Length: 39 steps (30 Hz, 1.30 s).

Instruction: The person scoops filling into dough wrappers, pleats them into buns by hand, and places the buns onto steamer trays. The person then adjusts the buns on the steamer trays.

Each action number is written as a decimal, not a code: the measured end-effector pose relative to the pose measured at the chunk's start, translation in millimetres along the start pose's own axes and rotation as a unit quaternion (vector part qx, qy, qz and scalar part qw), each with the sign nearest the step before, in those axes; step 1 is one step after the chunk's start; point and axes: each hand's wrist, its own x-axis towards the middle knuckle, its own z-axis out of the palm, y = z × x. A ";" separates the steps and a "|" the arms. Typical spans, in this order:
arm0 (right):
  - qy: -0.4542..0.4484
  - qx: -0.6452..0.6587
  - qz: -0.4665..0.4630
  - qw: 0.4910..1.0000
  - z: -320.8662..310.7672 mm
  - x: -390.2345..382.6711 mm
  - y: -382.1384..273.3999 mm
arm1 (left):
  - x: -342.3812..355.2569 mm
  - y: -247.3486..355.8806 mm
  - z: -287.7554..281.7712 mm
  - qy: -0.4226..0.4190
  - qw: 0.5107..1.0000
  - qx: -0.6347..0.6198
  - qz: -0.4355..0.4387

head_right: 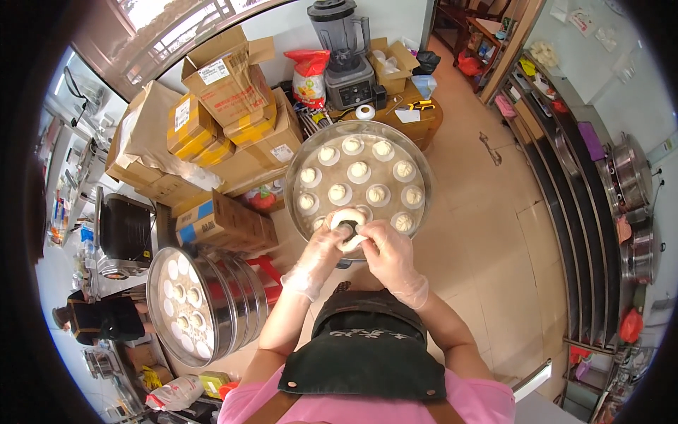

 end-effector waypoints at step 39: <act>0.052 0.023 0.061 0.997 -21.3 -9.8 -0.7 | 11.1 -19.3 25.8 -0.003 0.980 0.196 0.020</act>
